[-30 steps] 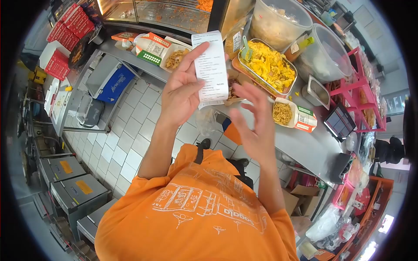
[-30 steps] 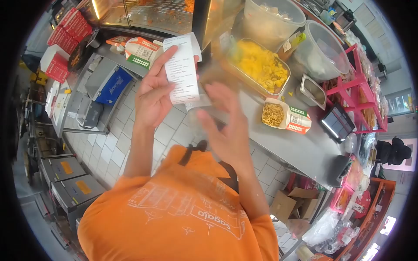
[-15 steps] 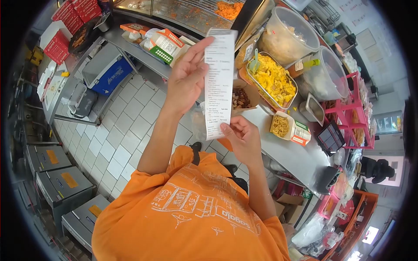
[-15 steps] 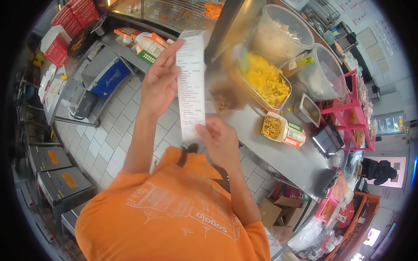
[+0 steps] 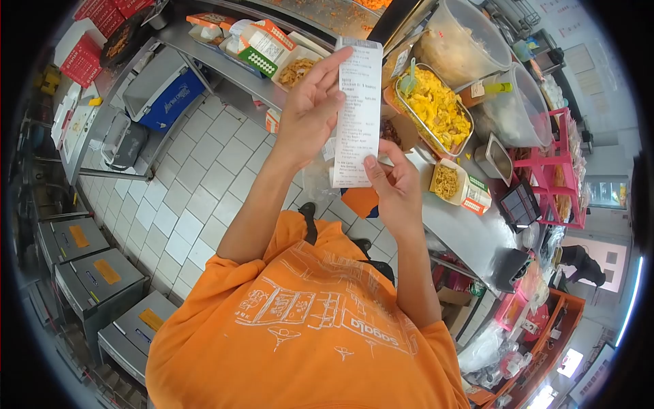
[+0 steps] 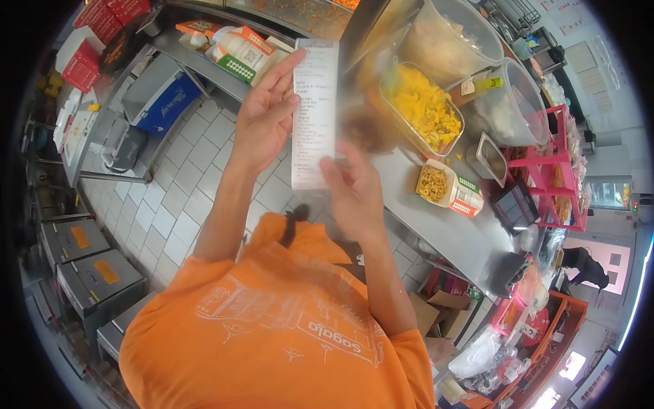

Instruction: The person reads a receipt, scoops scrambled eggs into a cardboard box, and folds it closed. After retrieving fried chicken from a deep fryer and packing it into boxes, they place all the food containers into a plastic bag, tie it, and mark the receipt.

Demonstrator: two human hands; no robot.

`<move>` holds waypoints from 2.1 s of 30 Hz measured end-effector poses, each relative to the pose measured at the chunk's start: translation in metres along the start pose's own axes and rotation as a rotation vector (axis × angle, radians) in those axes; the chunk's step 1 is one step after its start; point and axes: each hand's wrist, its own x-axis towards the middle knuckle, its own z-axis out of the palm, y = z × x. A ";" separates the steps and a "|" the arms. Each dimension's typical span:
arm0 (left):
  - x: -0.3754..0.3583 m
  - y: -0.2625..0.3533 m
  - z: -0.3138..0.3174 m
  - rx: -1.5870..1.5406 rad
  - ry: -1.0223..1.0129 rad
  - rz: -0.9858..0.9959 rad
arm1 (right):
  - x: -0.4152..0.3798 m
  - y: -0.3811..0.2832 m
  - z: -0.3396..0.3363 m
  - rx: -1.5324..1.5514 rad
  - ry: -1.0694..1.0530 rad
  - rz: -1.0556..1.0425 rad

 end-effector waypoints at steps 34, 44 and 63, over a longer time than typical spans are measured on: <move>0.077 -0.121 -0.278 0.706 0.417 -0.395 | -0.089 0.102 -0.102 -0.007 0.536 0.239; -0.053 -0.138 -0.186 0.602 0.658 -0.148 | 0.152 0.000 0.040 -0.818 0.283 -1.132; -0.122 -0.124 -0.156 0.960 0.365 -0.239 | 0.148 0.062 0.073 -0.999 0.036 -0.408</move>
